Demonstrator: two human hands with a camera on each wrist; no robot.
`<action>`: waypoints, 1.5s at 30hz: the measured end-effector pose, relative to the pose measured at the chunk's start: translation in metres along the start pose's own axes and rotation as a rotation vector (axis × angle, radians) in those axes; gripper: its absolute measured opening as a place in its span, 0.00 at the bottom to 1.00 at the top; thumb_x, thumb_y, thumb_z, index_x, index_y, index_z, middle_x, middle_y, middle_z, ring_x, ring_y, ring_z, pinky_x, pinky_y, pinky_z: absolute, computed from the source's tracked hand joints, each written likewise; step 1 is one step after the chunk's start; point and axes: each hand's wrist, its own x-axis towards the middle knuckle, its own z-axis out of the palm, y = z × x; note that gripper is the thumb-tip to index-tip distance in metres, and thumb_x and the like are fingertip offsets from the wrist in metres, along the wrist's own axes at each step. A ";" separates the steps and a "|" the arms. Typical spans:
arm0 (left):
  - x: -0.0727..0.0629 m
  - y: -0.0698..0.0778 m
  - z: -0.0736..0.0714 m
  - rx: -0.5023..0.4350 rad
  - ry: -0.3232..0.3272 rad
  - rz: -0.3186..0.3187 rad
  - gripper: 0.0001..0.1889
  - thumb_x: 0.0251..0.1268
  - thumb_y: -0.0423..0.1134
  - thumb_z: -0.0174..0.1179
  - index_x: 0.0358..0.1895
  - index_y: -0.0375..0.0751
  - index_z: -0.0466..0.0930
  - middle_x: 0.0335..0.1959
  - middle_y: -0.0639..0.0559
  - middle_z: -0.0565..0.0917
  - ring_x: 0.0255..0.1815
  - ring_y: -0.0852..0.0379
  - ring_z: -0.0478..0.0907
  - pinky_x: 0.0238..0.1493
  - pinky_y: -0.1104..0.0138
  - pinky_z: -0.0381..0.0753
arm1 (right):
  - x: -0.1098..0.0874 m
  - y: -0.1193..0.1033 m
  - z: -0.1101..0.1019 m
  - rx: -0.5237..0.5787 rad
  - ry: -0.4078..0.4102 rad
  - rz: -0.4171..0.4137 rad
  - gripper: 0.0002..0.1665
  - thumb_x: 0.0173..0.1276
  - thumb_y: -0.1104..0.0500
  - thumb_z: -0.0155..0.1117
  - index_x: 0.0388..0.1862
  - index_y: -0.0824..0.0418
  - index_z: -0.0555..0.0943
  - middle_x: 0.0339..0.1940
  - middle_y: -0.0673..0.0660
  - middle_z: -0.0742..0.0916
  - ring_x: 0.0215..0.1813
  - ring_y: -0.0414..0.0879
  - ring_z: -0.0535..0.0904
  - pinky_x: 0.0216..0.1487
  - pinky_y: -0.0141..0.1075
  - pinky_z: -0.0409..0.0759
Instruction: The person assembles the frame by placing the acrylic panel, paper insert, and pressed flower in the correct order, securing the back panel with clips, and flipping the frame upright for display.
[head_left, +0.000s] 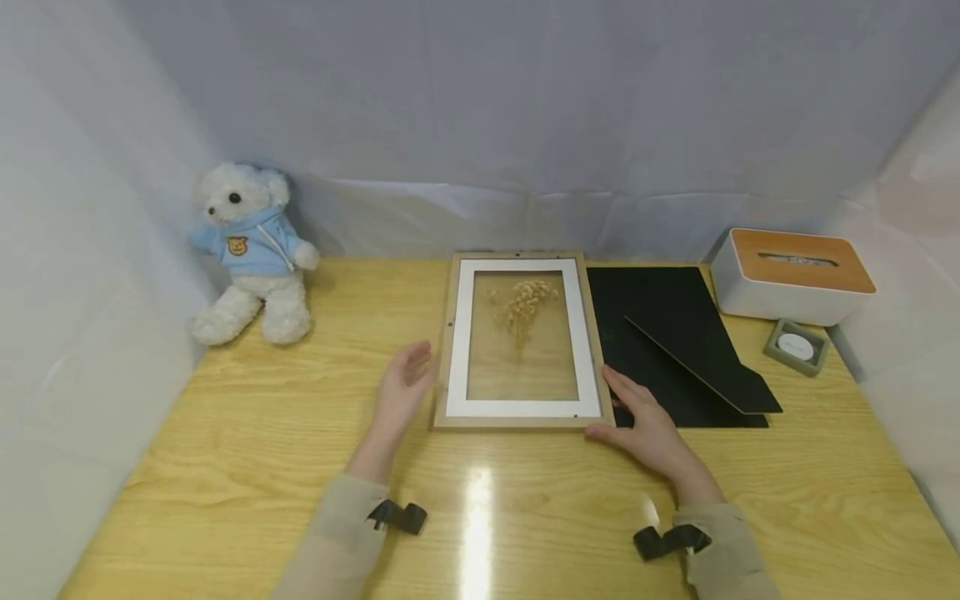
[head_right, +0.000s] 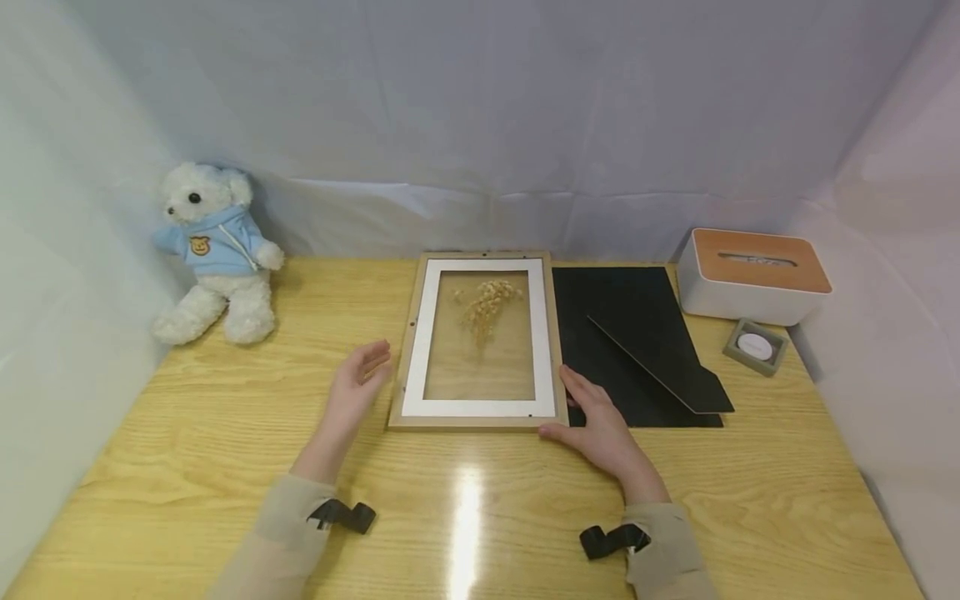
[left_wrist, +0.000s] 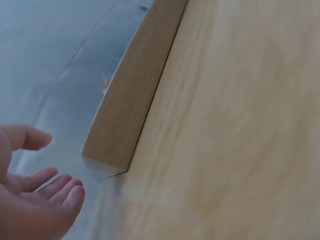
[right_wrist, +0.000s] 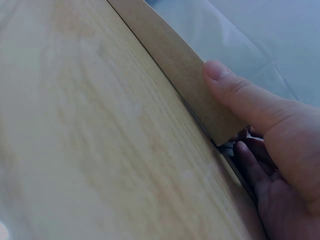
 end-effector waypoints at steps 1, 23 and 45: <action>-0.001 -0.004 -0.001 -0.017 -0.029 -0.011 0.28 0.65 0.30 0.57 0.67 0.29 0.61 0.66 0.34 0.68 0.66 0.40 0.65 0.68 0.53 0.63 | 0.000 0.000 0.000 0.000 0.000 0.001 0.59 0.51 0.40 0.74 0.77 0.50 0.54 0.75 0.60 0.61 0.60 0.56 0.74 0.63 0.59 0.65; -0.001 -0.032 -0.006 -0.063 -0.397 -0.016 0.55 0.52 0.32 0.71 0.76 0.39 0.39 0.77 0.45 0.41 0.76 0.51 0.42 0.72 0.63 0.45 | 0.001 0.001 0.000 -0.009 0.009 -0.003 0.60 0.50 0.41 0.75 0.77 0.49 0.54 0.75 0.59 0.61 0.59 0.56 0.75 0.63 0.59 0.63; -0.011 -0.010 -0.006 0.063 -0.413 -0.012 0.56 0.49 0.31 0.72 0.75 0.34 0.38 0.76 0.40 0.39 0.75 0.45 0.42 0.72 0.60 0.46 | -0.004 -0.013 -0.043 -0.147 0.092 -0.051 0.47 0.61 0.50 0.70 0.74 0.62 0.59 0.71 0.68 0.64 0.60 0.66 0.70 0.58 0.60 0.70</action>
